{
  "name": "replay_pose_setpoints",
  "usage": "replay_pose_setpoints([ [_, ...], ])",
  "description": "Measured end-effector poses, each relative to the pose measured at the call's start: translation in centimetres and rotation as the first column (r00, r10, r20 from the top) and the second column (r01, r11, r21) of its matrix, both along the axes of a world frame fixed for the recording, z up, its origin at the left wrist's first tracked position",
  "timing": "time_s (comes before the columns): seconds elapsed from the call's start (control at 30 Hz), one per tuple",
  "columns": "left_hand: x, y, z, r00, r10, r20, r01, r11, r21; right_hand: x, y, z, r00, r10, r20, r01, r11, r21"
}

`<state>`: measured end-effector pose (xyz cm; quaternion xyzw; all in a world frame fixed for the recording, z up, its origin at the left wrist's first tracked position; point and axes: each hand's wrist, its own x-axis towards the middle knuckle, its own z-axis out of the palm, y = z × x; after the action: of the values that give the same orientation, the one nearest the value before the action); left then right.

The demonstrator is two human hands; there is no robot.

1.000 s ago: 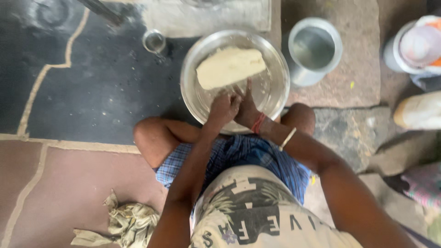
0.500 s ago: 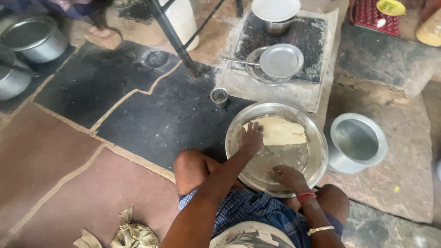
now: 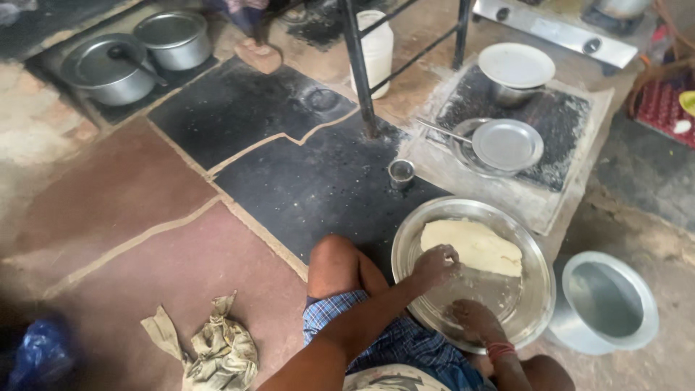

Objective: The person kneads dough by hand in a large metal bowl, repeatedly pressing, folding, and turning the mixture until it forms a cohesive ball. The person remains seated on the floor throughout the process.

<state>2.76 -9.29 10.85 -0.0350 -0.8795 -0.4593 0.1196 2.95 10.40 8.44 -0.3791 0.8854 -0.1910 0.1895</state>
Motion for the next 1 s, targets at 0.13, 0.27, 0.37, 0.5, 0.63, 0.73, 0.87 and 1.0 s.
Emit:
replay_pose_setpoints([
  [0.13,0.8,-0.8,0.0,0.999,-0.026,0.021,0.025,0.998,0.064,1.0,-2.8,1.0,0.991,0.111,-0.068,-0.108,0.993,0.05],
  [0.27,1.8,-1.9,-0.9,1.0,0.024,-0.004,-0.024,0.999,0.021,1.3,-7.0,1.2,0.996,-0.078,-0.038,0.068,0.973,-0.222],
  [0.37,2.3,-2.9,-2.0,0.999,0.05,-0.011,-0.049,0.998,0.043,2.0,-9.5,0.8,0.993,0.08,-0.081,-0.089,0.99,-0.112],
  [0.5,2.7,-4.3,-3.1,0.996,0.082,-0.026,-0.083,0.996,-0.024,1.7,-8.2,0.4,0.97,0.229,-0.075,-0.216,0.964,0.155],
  [0.63,2.5,-5.2,-3.7,0.963,0.135,0.235,-0.129,0.991,-0.042,-0.7,-2.2,1.6,0.974,0.216,0.072,-0.226,0.875,0.427],
  [0.73,2.1,-5.2,-4.0,0.971,0.153,0.186,-0.15,0.988,-0.026,-2.5,0.9,2.1,0.975,0.222,0.007,-0.187,0.805,0.563],
  [0.87,1.7,-4.8,-4.2,0.979,0.17,0.113,-0.163,0.984,-0.069,-1.3,1.0,1.0,0.988,0.077,-0.133,0.007,0.843,0.537],
  [1.0,1.7,-4.6,-4.1,0.985,0.102,0.137,-0.083,0.986,-0.142,1.1,-1.4,-0.1,0.962,-0.036,-0.271,0.131,0.932,0.339],
])
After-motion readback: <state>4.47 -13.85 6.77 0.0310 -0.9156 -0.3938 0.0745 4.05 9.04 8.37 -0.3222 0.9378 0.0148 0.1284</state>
